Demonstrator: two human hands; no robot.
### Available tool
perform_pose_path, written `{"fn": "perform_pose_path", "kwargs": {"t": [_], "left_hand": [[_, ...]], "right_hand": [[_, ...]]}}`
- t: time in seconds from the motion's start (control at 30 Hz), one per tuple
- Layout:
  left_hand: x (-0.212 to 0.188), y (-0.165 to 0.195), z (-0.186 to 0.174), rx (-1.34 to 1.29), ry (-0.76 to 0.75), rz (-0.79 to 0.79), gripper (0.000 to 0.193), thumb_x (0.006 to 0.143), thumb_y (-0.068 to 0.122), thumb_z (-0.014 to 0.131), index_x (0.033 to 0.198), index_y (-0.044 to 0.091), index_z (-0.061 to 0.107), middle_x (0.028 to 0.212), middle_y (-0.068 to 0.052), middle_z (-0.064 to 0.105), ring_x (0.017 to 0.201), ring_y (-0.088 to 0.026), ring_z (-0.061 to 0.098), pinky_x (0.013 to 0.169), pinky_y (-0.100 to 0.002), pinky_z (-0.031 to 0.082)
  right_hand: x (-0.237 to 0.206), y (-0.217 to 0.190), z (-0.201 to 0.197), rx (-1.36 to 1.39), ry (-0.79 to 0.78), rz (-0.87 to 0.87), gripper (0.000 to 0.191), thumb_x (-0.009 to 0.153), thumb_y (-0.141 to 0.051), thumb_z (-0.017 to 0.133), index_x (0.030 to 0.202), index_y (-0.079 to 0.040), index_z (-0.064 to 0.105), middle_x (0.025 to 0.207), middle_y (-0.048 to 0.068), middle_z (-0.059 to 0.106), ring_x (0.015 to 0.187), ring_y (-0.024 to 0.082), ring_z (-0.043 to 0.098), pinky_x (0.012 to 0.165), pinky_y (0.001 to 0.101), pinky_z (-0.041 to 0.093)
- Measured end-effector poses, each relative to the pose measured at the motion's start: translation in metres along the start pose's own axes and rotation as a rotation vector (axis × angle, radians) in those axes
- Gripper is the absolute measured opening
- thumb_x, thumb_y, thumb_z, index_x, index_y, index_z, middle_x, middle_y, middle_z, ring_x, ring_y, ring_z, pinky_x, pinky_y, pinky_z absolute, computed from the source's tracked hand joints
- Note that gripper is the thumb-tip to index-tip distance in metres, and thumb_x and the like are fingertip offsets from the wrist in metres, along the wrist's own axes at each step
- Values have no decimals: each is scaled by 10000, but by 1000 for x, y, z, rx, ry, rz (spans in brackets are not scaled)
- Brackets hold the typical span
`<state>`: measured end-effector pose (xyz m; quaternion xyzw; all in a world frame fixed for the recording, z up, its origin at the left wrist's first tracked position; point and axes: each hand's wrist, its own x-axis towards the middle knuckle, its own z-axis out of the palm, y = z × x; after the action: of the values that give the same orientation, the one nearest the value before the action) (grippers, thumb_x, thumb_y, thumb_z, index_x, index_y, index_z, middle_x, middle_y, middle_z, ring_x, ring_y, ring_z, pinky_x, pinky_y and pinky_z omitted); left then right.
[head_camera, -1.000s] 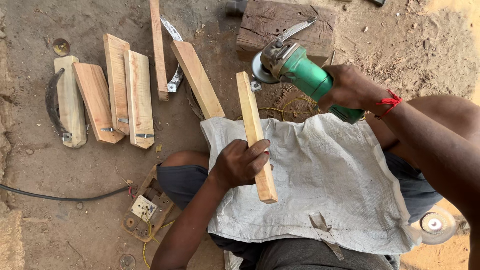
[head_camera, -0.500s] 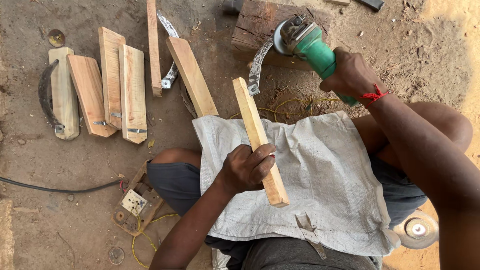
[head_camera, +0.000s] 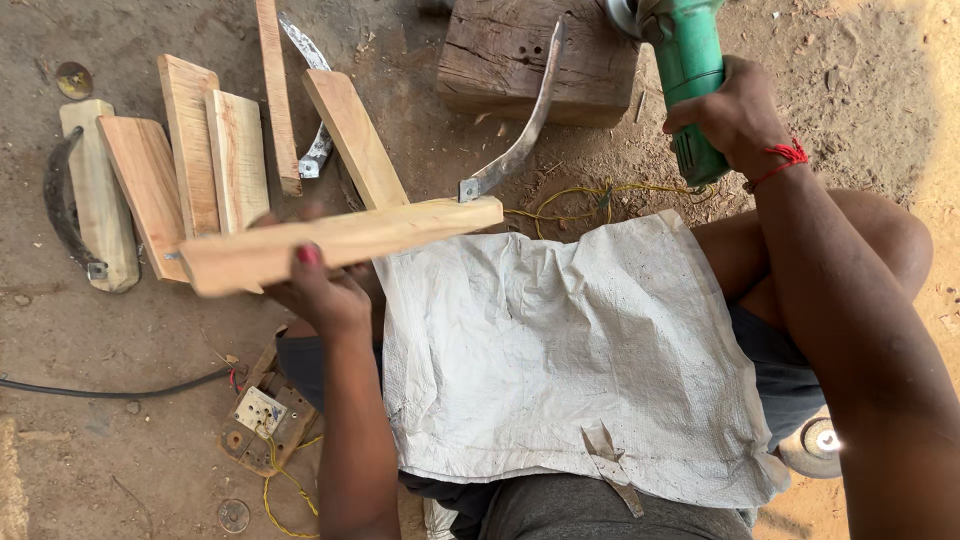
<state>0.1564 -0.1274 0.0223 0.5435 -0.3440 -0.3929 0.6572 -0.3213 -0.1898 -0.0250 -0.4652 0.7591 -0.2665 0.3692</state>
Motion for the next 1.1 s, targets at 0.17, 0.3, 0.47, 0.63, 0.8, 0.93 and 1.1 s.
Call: {"fn": "perform_pose_path", "kwargs": {"t": [0.17, 0.3, 0.47, 0.63, 0.8, 0.93, 1.1], "left_hand": [[85, -80, -9, -325, 456, -466, 607, 705, 575, 730, 1172, 210, 598, 866, -29, 705, 520, -94, 586, 450, -260, 480], [92, -124, -19, -514, 395, -559, 557, 794, 583, 792, 971, 107, 562, 670, -21, 494, 489, -151, 398, 452, -301, 410], [85, -106, 0, -100, 285, -673, 540, 776, 554, 764, 941, 44, 704, 636, -63, 619, 422, -197, 599, 449, -413, 601], [65, -48, 10, 647, -2, -356, 513, 961, 471, 696, 843, -26, 732, 699, -129, 754, 453, -158, 672, 420, -328, 537], [30, -25, 49, 798, -470, -40, 459, 1039, 443, 616, 905, 19, 732, 739, -102, 771, 567, -114, 751, 495, -206, 566], [-29, -51, 133, 498, -884, -332, 475, 943, 510, 617, 703, 100, 597, 747, -116, 758, 594, -137, 798, 392, -230, 580], [-81, -104, 227, 344, -727, -733, 760, 843, 807, 605, 803, 49, 646, 806, -145, 656, 702, -206, 683, 543, -322, 505]], "right_hand": [[1, -19, 15, -167, -9, -213, 617, 631, -147, 922, 1145, 79, 667, 999, 195, 729, 819, 295, 730, 766, 415, 624], [-4, -30, 23, -191, -23, -197, 599, 609, -180, 899, 1124, 40, 688, 1012, 170, 732, 828, 273, 721, 758, 395, 613], [-2, -39, 31, -339, -3, -325, 591, 617, -178, 920, 1103, 49, 674, 974, 180, 729, 814, 296, 724, 760, 424, 609], [-16, -30, 41, -502, -51, -244, 595, 708, -134, 840, 1189, 70, 555, 922, 256, 704, 745, 360, 727, 661, 466, 630], [-37, -24, 47, -635, -120, -337, 643, 719, -100, 827, 1247, 67, 501, 881, 291, 701, 756, 396, 740, 655, 489, 628], [-25, -41, 50, -523, -64, -350, 569, 728, -110, 815, 1171, 58, 500, 907, 279, 705, 765, 378, 747, 686, 479, 642], [-36, -37, 52, -583, -29, -324, 495, 925, -251, 826, 1151, 61, 514, 846, 283, 703, 728, 407, 712, 696, 527, 581]]}}
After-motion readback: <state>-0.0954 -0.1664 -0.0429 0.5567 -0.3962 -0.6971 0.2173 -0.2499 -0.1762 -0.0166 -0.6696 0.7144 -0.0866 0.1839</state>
